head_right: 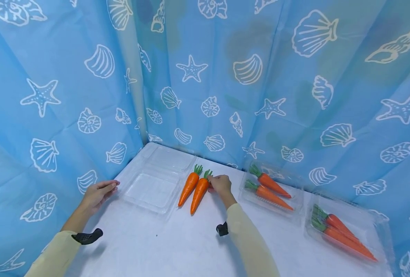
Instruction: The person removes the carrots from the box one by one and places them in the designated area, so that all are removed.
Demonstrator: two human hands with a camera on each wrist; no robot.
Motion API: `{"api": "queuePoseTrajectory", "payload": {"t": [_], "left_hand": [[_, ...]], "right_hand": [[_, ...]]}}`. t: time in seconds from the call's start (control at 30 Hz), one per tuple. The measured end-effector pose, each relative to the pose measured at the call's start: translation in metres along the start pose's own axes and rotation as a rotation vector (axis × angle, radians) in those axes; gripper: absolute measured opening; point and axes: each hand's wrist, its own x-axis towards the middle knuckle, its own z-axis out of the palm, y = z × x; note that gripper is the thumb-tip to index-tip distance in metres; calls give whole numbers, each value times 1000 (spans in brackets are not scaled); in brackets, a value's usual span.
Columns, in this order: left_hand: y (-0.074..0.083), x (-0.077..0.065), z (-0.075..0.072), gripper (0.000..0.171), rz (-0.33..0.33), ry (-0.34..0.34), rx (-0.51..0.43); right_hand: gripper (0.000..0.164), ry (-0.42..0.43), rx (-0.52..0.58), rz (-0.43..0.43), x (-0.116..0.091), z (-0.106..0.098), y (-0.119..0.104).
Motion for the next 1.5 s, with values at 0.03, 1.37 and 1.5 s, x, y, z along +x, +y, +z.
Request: {"api": "queuePoseTrajectory", "payload": {"t": [0.03,1.37,1.5], "left_hand": [[0,0,0,44,1,-1,-4],[-2,3,4,35,17,14,-59],[-1,3,4,34,12,9,-64]], "right_hand": [[49,-9,8,-4,-2,0,1],[42,7,31,-84,-17,17,5],[40,46,1,-78,-16,21,7]]}}
